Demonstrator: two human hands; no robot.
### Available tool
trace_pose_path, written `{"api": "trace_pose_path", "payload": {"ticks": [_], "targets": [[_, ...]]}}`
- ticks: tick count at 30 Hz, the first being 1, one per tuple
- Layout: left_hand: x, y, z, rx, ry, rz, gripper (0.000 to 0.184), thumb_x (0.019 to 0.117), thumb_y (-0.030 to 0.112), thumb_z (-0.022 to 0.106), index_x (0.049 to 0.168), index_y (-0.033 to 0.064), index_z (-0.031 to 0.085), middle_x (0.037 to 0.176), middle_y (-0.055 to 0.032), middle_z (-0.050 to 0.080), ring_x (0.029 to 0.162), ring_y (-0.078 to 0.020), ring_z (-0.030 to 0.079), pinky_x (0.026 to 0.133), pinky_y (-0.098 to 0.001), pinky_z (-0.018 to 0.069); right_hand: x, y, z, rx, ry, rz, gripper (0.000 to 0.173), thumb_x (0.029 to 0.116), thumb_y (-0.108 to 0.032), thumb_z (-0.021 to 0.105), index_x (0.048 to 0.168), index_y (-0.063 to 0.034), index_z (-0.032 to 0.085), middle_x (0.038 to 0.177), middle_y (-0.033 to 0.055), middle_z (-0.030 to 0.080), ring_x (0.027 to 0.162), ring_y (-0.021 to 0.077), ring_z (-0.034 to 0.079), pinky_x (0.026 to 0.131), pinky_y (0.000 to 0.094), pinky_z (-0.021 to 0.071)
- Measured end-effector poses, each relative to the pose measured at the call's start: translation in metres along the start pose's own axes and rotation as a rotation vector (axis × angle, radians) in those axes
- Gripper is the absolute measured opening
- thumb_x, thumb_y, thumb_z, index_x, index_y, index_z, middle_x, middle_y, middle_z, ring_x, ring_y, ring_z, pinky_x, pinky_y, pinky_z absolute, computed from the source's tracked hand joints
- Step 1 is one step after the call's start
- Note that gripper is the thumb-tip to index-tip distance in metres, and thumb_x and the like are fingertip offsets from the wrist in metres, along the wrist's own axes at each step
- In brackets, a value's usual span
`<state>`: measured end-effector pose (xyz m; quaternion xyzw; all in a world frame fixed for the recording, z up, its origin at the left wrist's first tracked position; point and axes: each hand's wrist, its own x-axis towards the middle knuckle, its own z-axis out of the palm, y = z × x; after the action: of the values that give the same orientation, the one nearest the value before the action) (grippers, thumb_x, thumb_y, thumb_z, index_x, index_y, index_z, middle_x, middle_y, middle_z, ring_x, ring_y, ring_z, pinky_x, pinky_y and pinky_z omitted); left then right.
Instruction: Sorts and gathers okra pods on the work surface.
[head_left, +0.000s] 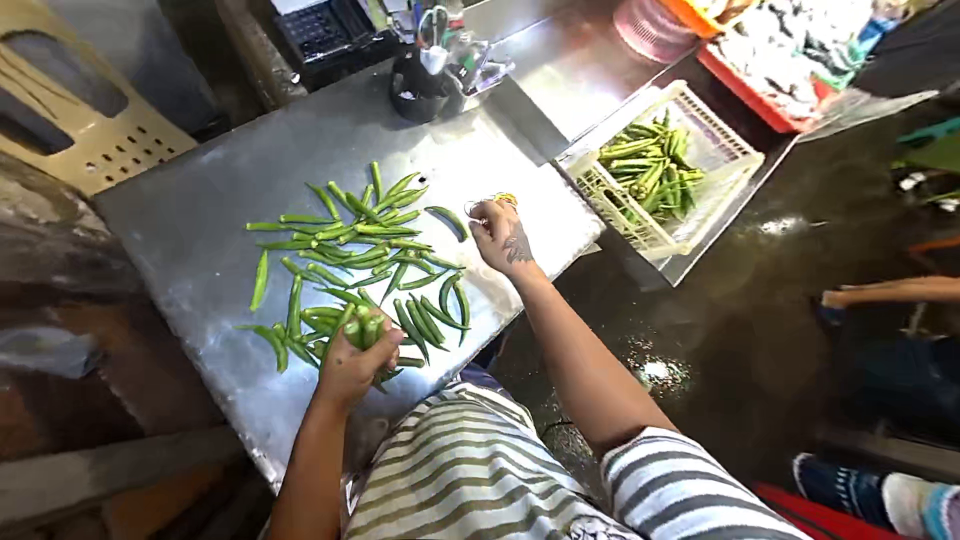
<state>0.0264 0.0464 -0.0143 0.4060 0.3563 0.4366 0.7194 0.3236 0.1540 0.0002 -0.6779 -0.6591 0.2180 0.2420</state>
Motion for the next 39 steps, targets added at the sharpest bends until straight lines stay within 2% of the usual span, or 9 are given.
{"api": "trace_pose_path", "payload": {"ticks": [3,6,8,12,21,24,28,34,39], "targets": [[0.001,-0.001,0.003,-0.038,0.055,-0.035,0.014,0.0932,0.016,0.071,0.096,0.0071,0.060,0.070,-0.0061,0.064,0.061,-0.0208,0.066,0.066,-0.0383,0.0612,0.000,0.068,0.013,-0.376,0.045,0.218,0.038,0.0901,-0.017,0.067,0.126,-0.0051,0.066,0.130,0.0285,0.058,0.119,0.0476,0.059,0.091,0.0654,0.0516],[0.002,-0.001,0.010,-0.011,0.115,-0.093,0.015,0.0942,0.015,0.069,0.098,0.0040,0.060,0.072,-0.0088,0.066,0.064,-0.0238,0.068,0.071,-0.0428,0.0629,-0.008,0.106,0.035,-0.476,0.121,0.149,0.021,0.0971,-0.018,0.061,0.112,-0.0070,0.071,0.124,0.0246,0.062,0.113,0.0457,0.061,0.084,0.0629,0.0521],[0.000,0.003,0.015,0.000,0.141,-0.110,0.014,0.0952,0.015,0.069,0.100,0.0036,0.061,0.072,-0.0087,0.066,0.064,-0.0233,0.069,0.071,-0.0420,0.0629,-0.006,0.113,0.036,-0.407,0.172,0.086,0.016,0.0965,-0.016,0.061,0.104,-0.0073,0.072,0.120,0.0221,0.063,0.110,0.0441,0.061,0.083,0.0634,0.0511],[-0.006,0.012,0.018,0.004,0.197,-0.153,0.014,0.0953,0.015,0.068,0.099,0.0035,0.060,0.071,-0.0084,0.065,0.064,-0.0229,0.068,0.070,-0.0416,0.0624,0.000,0.112,0.026,-0.334,0.204,0.116,0.024,0.1024,-0.019,0.051,0.108,-0.0012,0.066,0.121,0.0250,0.060,0.114,0.0458,0.059,0.086,0.0642,0.0495],[-0.006,0.005,0.044,-0.003,0.252,-0.146,0.012,0.0972,0.013,0.064,0.099,0.0017,0.060,0.071,-0.0089,0.065,0.064,-0.0235,0.068,0.070,-0.0428,0.0629,-0.002,0.120,0.024,-0.302,0.136,0.077,0.018,0.0988,-0.018,0.059,0.101,-0.0055,0.071,0.120,0.0202,0.064,0.113,0.0434,0.059,0.083,0.0637,0.0482],[-0.005,-0.001,0.050,-0.003,0.220,-0.150,0.011,0.0978,0.013,0.063,0.099,0.0026,0.059,0.072,-0.0083,0.064,0.064,-0.0230,0.068,0.071,-0.0430,0.0627,0.002,0.120,0.009,-0.082,0.171,0.091,0.017,0.0977,-0.017,0.062,0.103,-0.0048,0.073,0.121,0.0222,0.064,0.113,0.0444,0.059,0.090,0.0652,0.0472],[0.000,-0.001,0.062,0.022,0.202,-0.216,0.009,0.0987,0.012,0.062,0.099,0.0030,0.059,0.071,-0.0076,0.063,0.064,-0.0227,0.067,0.071,-0.0437,0.0627,0.007,0.114,-0.018,0.211,0.197,0.140,0.020,0.0987,-0.015,0.060,0.107,-0.0011,0.072,0.110,0.0204,0.068,0.106,0.0356,0.065,0.092,0.0557,0.0513],[0.011,0.003,0.075,0.073,0.132,-0.282,0.009,0.0970,0.012,0.063,0.095,0.0040,0.059,0.067,-0.0052,0.060,0.060,-0.0201,0.065,0.068,-0.0399,0.0618,-0.004,0.091,-0.035,0.742,0.265,0.090,0.025,0.0965,-0.008,0.062,0.119,-0.0021,0.052,0.088,0.0069,0.069,0.080,0.0134,0.070,0.077,0.0332,0.0595],[0.016,0.003,0.074,0.110,0.117,-0.335,0.011,0.0962,0.012,0.066,0.093,0.0041,0.060,0.067,-0.0043,0.060,0.059,-0.0185,0.064,0.068,-0.0386,0.0615,-0.053,0.056,-0.019,1.308,0.049,0.136,0.012,0.1037,-0.012,0.047,0.113,-0.0137,0.054,0.097,0.0031,0.069,0.089,0.0136,0.068,0.086,0.0332,0.0564]]}}
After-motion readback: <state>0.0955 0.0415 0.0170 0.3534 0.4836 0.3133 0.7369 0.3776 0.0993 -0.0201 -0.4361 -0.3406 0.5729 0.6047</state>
